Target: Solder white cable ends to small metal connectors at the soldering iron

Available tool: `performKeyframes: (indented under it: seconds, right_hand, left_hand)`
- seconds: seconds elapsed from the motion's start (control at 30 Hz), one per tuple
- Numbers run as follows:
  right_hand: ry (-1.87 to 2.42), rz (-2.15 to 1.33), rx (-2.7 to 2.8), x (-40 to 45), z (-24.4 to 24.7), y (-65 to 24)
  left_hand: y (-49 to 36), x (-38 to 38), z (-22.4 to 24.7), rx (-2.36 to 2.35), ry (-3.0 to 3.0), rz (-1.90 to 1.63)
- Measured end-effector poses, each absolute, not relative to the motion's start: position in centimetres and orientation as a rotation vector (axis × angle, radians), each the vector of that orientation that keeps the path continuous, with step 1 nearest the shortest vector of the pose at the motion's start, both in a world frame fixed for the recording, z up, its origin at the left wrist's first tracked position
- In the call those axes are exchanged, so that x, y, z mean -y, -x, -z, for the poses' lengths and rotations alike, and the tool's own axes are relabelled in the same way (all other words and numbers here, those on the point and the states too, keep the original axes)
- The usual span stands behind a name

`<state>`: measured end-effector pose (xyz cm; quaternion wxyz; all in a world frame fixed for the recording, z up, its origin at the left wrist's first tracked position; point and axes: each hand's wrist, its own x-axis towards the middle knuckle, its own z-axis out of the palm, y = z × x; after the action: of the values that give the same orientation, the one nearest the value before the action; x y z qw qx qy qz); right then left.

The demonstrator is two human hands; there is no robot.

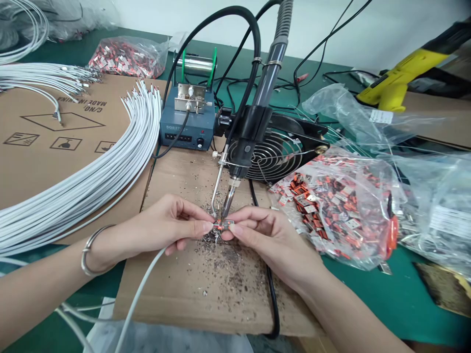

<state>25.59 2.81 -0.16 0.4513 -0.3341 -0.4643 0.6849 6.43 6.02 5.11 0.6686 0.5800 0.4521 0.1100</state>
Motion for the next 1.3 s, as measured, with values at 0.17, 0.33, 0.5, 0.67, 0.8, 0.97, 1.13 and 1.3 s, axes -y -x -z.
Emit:
performKeyframes:
  seconds: [0.17,0.33,0.5,0.67,0.8,0.97,1.13,1.3]
  right_hand:
    - [0.834,-1.684,1.143,-2.8,0.0,-25.6]
    - [0.891,-1.667,1.128,-2.9,-0.3,-25.4]
    - [0.874,-1.643,1.156,-2.9,-0.2,-25.1]
    - [0.888,-1.602,1.194,-2.9,-0.2,-25.2]
    - [0.931,-1.579,1.232,-3.0,-0.2,-25.2]
    - [0.937,-1.579,1.26,-3.1,-0.1,-25.3]
    - [0.941,-1.617,1.267,-3.1,-0.4,-25.4]
    - [0.957,-1.617,1.266,-3.0,-0.4,-25.5]
  left_hand:
    - [-6.5,-6.0,-5.1,-1.002,-1.274,-0.25]
    - [-6.7,-6.1,-5.3,-1.079,-1.353,-0.199]
    - [-6.8,-6.2,-5.6,-1.114,-1.383,-0.159]
    - [-6.5,-6.2,-5.2,-1.076,-1.463,-0.173]
    - [-6.1,-6.3,-4.4,-0.984,-1.481,-0.236]
    - [-6.0,-6.4,-4.2,-0.923,-1.448,-0.283]
    - [-6.1,-6.2,-4.2,-0.932,-1.467,-0.3]
    - [-6.0,-6.1,-3.7,-0.941,-1.425,-0.307]
